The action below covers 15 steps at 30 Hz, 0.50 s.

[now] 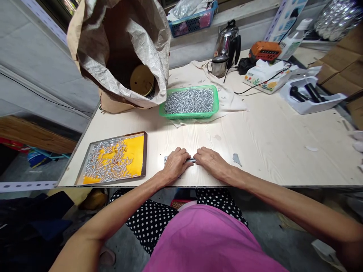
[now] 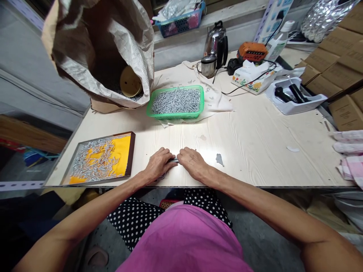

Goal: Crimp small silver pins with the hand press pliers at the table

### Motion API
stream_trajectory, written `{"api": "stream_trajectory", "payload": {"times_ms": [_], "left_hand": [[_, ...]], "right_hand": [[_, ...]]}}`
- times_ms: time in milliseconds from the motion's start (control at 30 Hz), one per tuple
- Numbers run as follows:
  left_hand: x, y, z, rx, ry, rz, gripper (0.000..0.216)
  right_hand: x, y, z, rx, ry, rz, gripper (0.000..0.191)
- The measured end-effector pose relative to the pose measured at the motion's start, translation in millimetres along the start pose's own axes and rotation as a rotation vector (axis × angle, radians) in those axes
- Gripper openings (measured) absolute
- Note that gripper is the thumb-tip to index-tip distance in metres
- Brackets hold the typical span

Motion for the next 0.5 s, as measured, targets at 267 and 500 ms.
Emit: {"api": "stream_trajectory", "payload": {"times_ms": [267, 500], "left_hand": [[7, -12, -14, -0.059, -0.156, 0.026, 0.061], [39, -58, -35, 0.116, -0.2, -0.125, 0.061]], "right_hand": [[-9, -29, 7, -0.101, -0.063, 0.183, 0.046], [-7, -45, 42, 0.073, -0.111, 0.075, 0.019]]}}
Point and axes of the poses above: each hand's wrist, its own z-axis towards the middle knuckle, its own x-axis out of the palm, y = z × x, the point moved 1 cm from there along z, towards the middle knuckle, and after that the axes turned 9 degrees about x, right-handed, at the moved point
